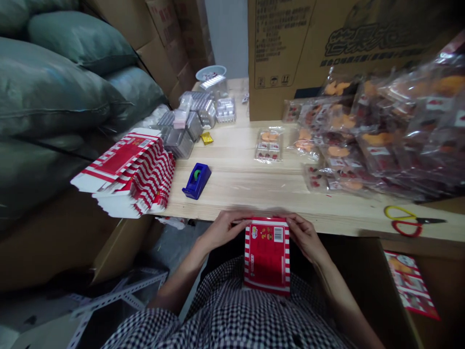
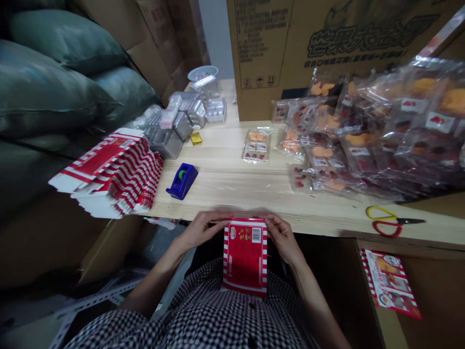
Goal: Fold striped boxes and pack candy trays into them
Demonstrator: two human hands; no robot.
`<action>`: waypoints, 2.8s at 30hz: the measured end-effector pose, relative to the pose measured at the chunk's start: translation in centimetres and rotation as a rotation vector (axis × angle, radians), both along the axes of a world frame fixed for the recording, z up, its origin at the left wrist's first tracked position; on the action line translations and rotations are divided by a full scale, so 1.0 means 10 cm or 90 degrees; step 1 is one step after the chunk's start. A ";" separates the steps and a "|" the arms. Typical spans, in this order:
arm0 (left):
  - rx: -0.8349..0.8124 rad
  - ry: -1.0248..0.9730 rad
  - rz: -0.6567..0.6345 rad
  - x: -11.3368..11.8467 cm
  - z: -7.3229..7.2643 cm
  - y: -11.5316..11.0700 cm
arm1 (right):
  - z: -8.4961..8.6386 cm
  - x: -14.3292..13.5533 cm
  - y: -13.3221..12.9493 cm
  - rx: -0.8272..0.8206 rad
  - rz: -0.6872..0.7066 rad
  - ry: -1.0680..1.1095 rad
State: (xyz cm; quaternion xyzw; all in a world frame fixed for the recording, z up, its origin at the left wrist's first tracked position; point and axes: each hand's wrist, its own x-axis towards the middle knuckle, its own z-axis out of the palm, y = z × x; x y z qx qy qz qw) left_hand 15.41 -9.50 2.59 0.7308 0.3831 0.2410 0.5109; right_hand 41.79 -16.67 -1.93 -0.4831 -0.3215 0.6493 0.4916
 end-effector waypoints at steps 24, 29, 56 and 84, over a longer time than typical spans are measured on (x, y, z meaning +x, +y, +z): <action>-0.056 -0.327 0.142 0.10 0.58 0.02 | 0.88 -0.20 -0.05 0.374 -0.150 -0.211; -0.094 -0.325 0.130 0.03 0.53 0.00 | 0.85 -0.21 -0.07 0.352 -0.116 -0.180; -0.123 -0.230 0.132 0.02 -0.15 -0.08 | 0.27 -0.17 0.19 0.061 0.021 -0.026; 0.409 -0.171 -0.017 0.04 0.60 -0.15 | 1.08 -0.15 0.20 0.138 0.143 -0.140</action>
